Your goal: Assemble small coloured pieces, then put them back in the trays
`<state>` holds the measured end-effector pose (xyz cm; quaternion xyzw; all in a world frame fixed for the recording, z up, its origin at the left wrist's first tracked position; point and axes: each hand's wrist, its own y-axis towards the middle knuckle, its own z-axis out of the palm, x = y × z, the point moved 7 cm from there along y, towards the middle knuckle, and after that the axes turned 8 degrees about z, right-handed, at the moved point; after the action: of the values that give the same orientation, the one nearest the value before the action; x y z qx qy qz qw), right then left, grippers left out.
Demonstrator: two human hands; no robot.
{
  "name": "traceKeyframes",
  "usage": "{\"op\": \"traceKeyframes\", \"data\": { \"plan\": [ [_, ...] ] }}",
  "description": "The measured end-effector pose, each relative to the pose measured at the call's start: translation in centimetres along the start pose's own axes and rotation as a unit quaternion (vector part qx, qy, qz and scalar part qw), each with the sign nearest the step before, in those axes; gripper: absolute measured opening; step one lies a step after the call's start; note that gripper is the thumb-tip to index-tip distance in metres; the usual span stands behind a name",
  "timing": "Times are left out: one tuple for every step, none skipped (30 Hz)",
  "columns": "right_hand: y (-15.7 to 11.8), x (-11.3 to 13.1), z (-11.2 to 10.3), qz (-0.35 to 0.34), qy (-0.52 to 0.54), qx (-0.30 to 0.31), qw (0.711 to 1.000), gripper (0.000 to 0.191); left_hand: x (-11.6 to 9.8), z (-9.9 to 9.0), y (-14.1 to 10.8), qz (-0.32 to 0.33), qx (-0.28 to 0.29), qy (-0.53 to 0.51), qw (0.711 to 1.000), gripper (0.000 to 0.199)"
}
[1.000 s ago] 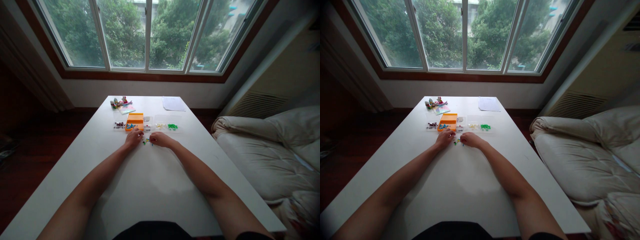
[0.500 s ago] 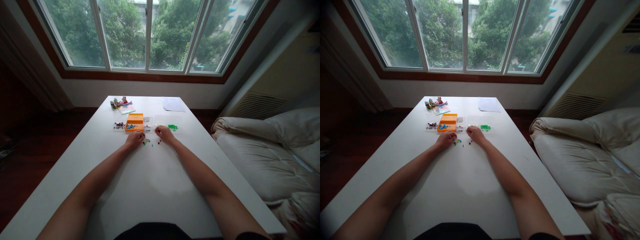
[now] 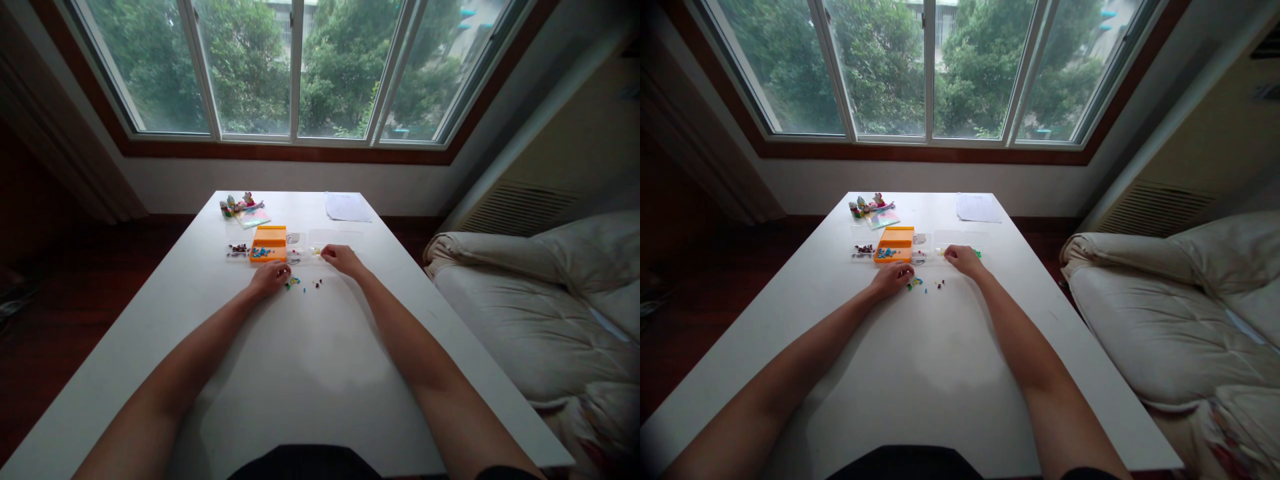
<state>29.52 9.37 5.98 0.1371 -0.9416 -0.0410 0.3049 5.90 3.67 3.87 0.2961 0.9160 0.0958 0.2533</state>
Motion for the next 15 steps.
{"op": "traceKeyframes", "data": {
  "plan": [
    [-0.3, 0.5, 0.4, -0.014, -0.009, 0.061, 0.998, 0.012, -0.1, -0.1, 0.0, 0.007, 0.009, -0.004, 1.0, 0.021],
    [-0.8, 1.0, 0.9, -0.026, -0.017, 0.118, 0.992, 0.011, -0.3, -0.1, 0.0, 0.015, 0.02, -0.008, 1.0, 0.021],
    [-1.3, 1.5, 1.4, -0.034, -0.026, 0.167, 0.985, 0.01, -0.5, -0.2, 0.0, 0.023, 0.033, -0.01, 0.999, 0.022],
    [-1.8, 1.8, 1.7, -0.036, -0.035, 0.201, 0.978, 0.012, -0.7, -0.2, -0.1, 0.028, 0.044, -0.009, 0.999, 0.022],
    [-2.2, 2.1, 2.1, -0.036, -0.044, 0.222, 0.973, 0.018, -0.9, -0.2, -0.1, 0.031, 0.052, -0.005, 0.998, 0.023],
    [-2.5, 2.4, 2.4, -0.035, -0.054, 0.234, 0.97, 0.025, -1.2, -0.2, -0.2, 0.031, 0.056, 0.003, 0.998, 0.025],
    [-2.8, 2.6, 2.7, -0.035, -0.064, 0.239, 0.968, 0.033, -1.5, -0.2, -0.2, 0.029, 0.057, 0.013, 0.998, 0.027],
    [-3.0, 2.9, 3.0, -0.036, -0.074, 0.239, 0.968, 0.039, -1.8, -0.2, -0.2, 0.026, 0.056, 0.023, 0.998, 0.031],
    [-3.2, 3.0, 3.3, -0.039, -0.084, 0.236, 0.967, 0.043, -2.1, -0.1, -0.3, 0.024, 0.055, 0.034, 0.998, 0.035],
    [-3.3, 3.2, 3.5, -0.042, -0.094, 0.231, 0.967, 0.045, -2.5, 0.0, -0.3, 0.023, 0.055, 0.042, 0.997, 0.039],
    [-3.3, 3.3, 3.7, -0.045, -0.103, 0.226, 0.968, 0.044, -2.8, 0.1, -0.4, 0.025, 0.056, 0.05, 0.997, 0.044],
    [-3.3, 3.4, 3.9, -0.048, -0.11, 0.219, 0.968, 0.042, -3.1, 0.3, -0.4, 0.028, 0.06, 0.057, 0.996, 0.047],
    [-3.3, 3.5, 4.0, -0.053, -0.113, 0.211, 0.969, 0.038, -3.4, 0.4, -0.5, 0.033, 0.064, 0.062, 0.995, 0.05],
    [-3.2, 3.6, 4.1, -0.059, -0.114, 0.205, 0.97, 0.033, -3.6, 0.6, -0.5, 0.038, 0.068, 0.067, 0.995, 0.052],
    [-3.2, 3.6, 4.1, -0.066, -0.112, 0.198, 0.972, 0.027, -3.7, 0.7, -0.6, 0.043, 0.074, 0.07, 0.994, 0.053]
  ]
}}
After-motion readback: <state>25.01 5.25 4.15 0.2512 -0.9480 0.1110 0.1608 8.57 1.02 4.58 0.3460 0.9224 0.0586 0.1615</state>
